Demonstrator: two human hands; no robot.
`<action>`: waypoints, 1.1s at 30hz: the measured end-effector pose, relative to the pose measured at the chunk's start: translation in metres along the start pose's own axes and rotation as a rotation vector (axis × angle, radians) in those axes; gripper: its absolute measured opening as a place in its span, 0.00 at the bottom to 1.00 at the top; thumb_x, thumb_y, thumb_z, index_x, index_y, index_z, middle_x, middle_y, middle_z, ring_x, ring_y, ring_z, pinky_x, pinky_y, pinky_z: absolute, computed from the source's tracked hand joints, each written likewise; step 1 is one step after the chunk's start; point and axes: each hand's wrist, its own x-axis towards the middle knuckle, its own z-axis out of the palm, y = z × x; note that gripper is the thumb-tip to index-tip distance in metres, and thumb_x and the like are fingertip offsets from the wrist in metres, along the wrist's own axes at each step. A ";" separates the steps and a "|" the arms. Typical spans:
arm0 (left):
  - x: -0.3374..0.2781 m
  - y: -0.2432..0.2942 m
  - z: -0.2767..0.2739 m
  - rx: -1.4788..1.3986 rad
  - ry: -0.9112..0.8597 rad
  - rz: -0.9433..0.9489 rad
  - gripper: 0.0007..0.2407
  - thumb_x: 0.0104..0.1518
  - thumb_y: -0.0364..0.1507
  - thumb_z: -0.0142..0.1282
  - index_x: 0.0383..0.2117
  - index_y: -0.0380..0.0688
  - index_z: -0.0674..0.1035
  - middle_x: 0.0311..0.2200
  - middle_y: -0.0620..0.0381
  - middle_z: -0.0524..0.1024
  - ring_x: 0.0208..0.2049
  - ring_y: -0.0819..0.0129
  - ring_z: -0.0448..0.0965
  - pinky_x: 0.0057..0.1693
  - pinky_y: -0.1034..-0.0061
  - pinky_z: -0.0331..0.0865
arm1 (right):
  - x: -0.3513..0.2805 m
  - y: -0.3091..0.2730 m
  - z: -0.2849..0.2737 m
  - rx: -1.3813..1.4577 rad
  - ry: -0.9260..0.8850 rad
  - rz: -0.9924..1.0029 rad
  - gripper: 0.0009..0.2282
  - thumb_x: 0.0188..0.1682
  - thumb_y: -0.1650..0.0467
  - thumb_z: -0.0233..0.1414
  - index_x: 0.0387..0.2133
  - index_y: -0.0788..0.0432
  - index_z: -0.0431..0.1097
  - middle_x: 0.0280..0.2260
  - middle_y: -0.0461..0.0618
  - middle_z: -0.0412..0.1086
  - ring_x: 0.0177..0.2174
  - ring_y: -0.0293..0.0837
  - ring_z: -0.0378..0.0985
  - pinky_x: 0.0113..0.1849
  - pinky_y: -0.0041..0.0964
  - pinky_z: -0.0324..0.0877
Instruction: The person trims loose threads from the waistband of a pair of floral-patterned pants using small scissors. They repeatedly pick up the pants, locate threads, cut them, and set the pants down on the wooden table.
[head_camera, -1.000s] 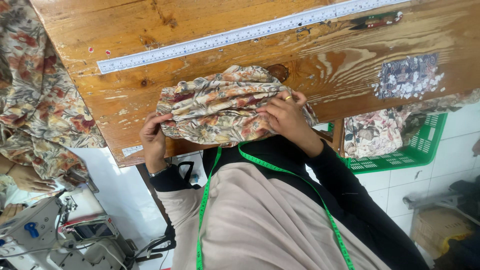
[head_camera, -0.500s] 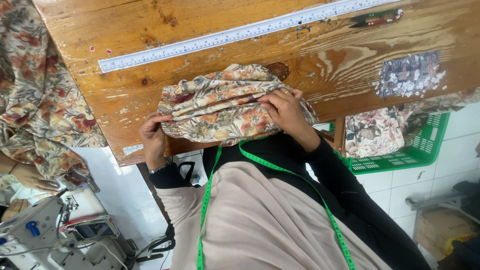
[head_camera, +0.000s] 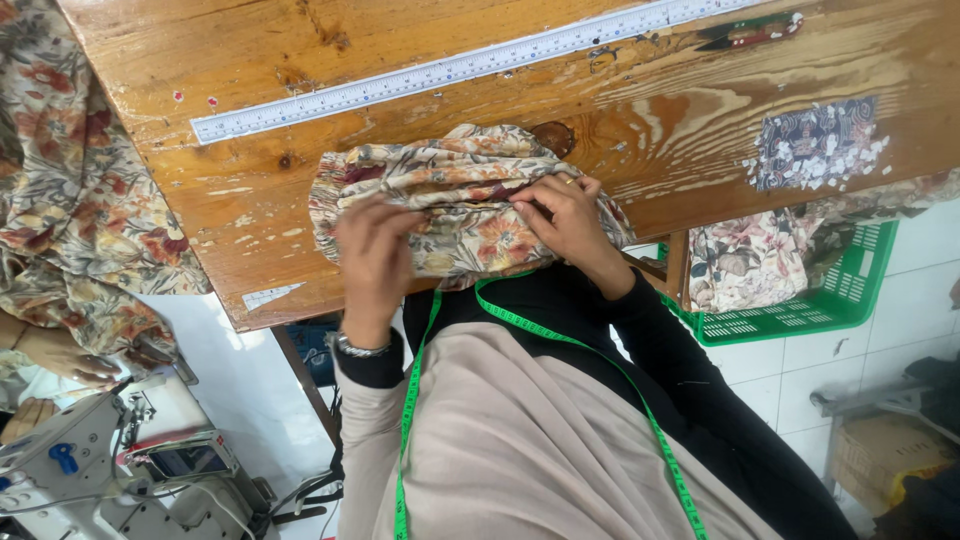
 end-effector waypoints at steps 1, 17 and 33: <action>0.005 0.008 0.012 -0.052 -0.074 0.030 0.11 0.52 0.15 0.58 0.39 0.40 0.80 0.43 0.52 0.76 0.52 0.51 0.75 0.59 0.62 0.68 | 0.000 -0.001 0.000 -0.002 0.009 0.001 0.05 0.54 0.66 0.58 0.37 0.53 0.78 0.32 0.41 0.73 0.38 0.40 0.71 0.48 0.43 0.48; 0.008 0.022 0.090 0.215 -0.285 -0.045 0.09 0.52 0.27 0.63 0.38 0.43 0.81 0.40 0.54 0.74 0.50 0.56 0.67 0.55 0.61 0.58 | 0.002 -0.007 0.010 -0.191 0.139 -0.114 0.06 0.50 0.64 0.60 0.35 0.50 0.77 0.31 0.41 0.72 0.38 0.44 0.70 0.47 0.48 0.51; 0.004 0.017 0.094 -0.082 -0.152 -0.174 0.06 0.53 0.24 0.65 0.35 0.44 0.84 0.35 0.57 0.77 0.49 0.53 0.69 0.57 0.62 0.59 | 0.006 -0.009 0.011 -0.156 0.141 -0.062 0.05 0.53 0.64 0.58 0.34 0.50 0.76 0.31 0.40 0.76 0.37 0.43 0.72 0.48 0.47 0.50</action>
